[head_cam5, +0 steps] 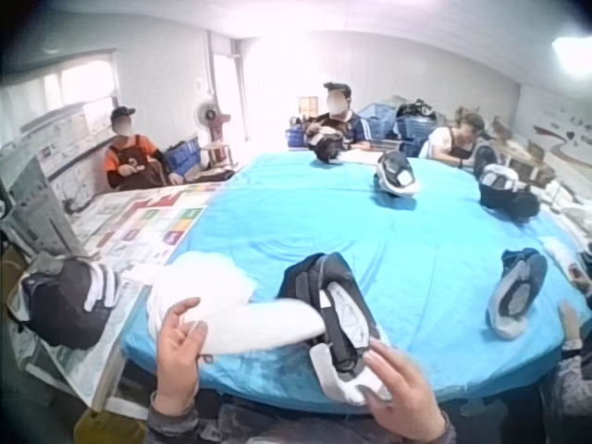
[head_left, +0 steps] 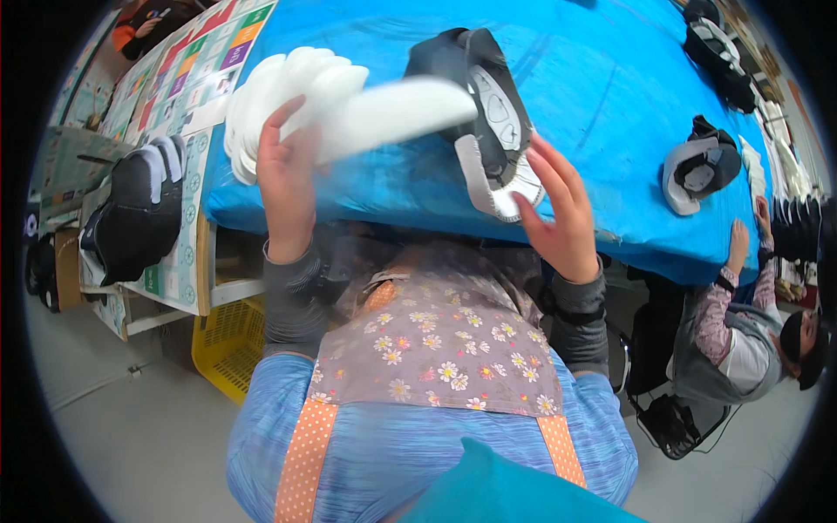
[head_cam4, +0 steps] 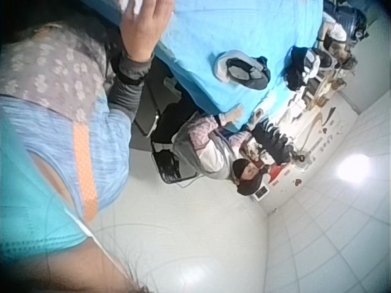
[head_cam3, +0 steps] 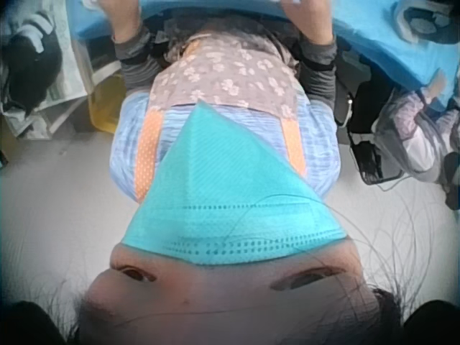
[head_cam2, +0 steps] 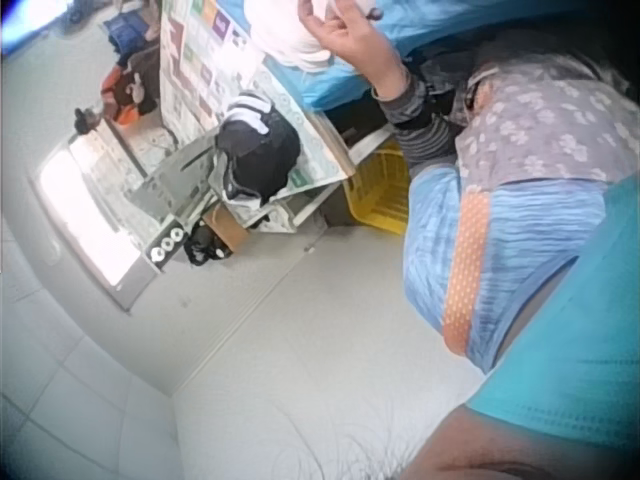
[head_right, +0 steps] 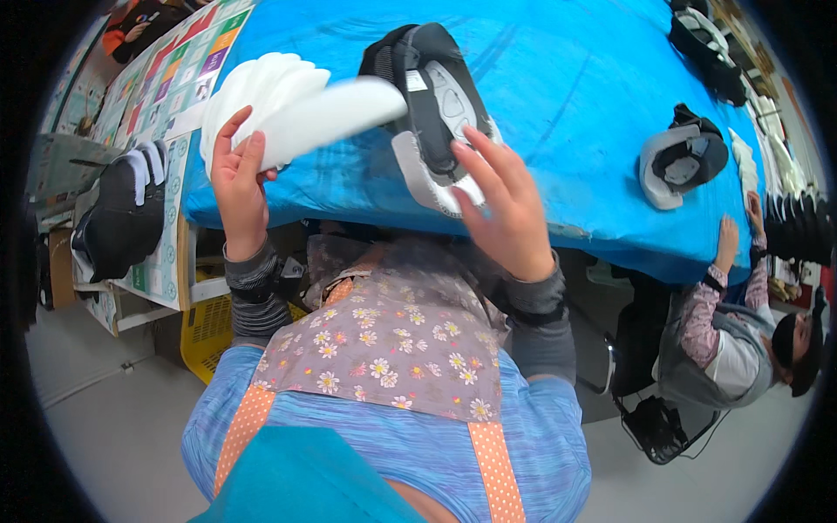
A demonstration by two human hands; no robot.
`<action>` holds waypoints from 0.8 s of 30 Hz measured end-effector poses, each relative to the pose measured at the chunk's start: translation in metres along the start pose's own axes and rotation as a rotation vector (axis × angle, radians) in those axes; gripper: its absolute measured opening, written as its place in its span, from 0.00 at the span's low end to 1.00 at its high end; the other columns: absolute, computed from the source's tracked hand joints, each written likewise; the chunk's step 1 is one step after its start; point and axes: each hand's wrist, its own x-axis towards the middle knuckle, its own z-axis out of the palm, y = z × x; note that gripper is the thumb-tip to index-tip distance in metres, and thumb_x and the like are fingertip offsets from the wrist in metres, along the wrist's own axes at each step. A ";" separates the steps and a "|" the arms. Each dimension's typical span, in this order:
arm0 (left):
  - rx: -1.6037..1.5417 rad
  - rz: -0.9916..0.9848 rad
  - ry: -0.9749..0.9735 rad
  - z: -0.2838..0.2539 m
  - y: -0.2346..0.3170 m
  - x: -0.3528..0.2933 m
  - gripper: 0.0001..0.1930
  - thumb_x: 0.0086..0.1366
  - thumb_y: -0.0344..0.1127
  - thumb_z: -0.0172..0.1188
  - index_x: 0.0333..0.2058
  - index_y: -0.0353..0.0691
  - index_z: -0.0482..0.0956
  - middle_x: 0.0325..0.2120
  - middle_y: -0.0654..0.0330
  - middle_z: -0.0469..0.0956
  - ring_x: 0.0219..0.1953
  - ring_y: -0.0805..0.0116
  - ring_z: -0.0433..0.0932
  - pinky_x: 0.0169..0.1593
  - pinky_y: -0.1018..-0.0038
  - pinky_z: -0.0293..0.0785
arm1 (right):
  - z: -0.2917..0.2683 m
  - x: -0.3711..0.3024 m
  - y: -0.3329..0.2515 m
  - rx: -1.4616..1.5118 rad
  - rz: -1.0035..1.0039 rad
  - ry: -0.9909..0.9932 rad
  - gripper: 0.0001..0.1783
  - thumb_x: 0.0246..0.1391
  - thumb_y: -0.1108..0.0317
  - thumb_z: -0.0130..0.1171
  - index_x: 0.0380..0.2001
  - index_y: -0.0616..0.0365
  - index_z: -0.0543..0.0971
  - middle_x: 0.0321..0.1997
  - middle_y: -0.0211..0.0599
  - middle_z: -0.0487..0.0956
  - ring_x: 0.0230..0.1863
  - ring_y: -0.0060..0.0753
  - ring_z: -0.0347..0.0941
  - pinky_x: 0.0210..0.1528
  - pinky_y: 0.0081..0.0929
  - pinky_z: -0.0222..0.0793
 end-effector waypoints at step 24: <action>-0.111 -0.064 -0.461 0.021 -0.021 -0.023 0.18 0.78 0.42 0.48 0.51 0.31 0.75 0.38 0.61 0.79 0.34 0.74 0.73 0.39 0.77 0.70 | -0.001 0.016 -0.015 1.153 0.788 -0.125 0.18 0.66 0.63 0.60 0.47 0.70 0.78 0.35 0.42 0.84 0.30 0.30 0.82 0.31 0.24 0.76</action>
